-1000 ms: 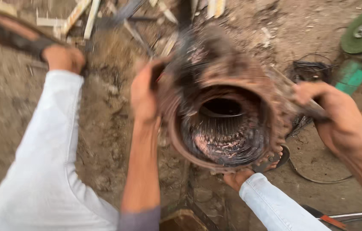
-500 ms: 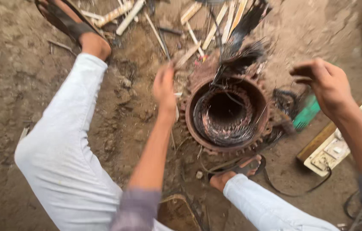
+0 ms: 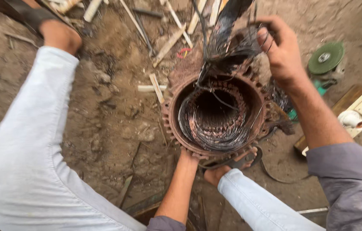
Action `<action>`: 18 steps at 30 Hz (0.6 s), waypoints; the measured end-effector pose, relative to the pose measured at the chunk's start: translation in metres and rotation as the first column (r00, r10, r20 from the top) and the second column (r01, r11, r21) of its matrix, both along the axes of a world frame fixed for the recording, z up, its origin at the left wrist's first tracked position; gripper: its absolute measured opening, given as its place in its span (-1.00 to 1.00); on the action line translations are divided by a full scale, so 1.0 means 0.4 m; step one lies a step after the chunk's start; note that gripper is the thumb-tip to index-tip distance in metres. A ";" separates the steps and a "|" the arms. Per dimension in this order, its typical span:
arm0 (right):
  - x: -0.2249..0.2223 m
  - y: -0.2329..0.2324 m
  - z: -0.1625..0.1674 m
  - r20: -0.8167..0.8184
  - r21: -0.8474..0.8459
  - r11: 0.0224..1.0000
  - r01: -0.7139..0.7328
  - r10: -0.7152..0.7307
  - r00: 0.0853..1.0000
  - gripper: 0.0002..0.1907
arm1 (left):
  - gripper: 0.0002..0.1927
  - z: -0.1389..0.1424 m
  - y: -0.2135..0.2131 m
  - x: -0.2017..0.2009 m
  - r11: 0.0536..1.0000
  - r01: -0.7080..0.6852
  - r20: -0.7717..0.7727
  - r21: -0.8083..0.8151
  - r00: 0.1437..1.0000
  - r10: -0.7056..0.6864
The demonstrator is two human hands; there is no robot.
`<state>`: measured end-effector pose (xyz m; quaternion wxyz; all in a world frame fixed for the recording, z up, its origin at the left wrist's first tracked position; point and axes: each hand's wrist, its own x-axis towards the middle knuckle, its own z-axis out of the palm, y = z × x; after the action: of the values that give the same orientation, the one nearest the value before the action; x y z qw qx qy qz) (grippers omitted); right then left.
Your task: The person uses a handheld angle grinder to cut copper wire coils inside a motor stator. They repeatedly cut the wire, pull out the severed strands by hand, and continue cutting until the stator is largely cleared of wire.
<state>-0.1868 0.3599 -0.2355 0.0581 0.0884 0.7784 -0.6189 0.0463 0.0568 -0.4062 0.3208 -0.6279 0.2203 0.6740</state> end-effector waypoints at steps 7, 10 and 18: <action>-0.012 -0.030 0.004 0.035 0.214 0.971 -0.103 0.098 0.995 -0.52 | -0.25 -0.057 0.042 -0.026 0.998 0.028 -0.017 0.062 0.999 -0.028; -0.027 -0.026 -0.003 -0.094 0.113 0.984 -0.140 0.150 0.984 -0.51 | -0.25 -0.047 0.042 -0.029 0.997 0.024 0.006 0.067 1.000 -0.025; -0.056 0.022 -0.051 0.202 0.098 0.983 -0.156 0.134 0.970 -0.38 | -0.27 -0.070 0.018 -0.003 0.997 0.014 0.074 0.075 0.997 -0.020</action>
<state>-0.2092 0.3687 -0.2559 0.1738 0.0943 0.8073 -0.5561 0.0449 0.0640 -0.4342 0.3577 -0.6383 0.1884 0.6551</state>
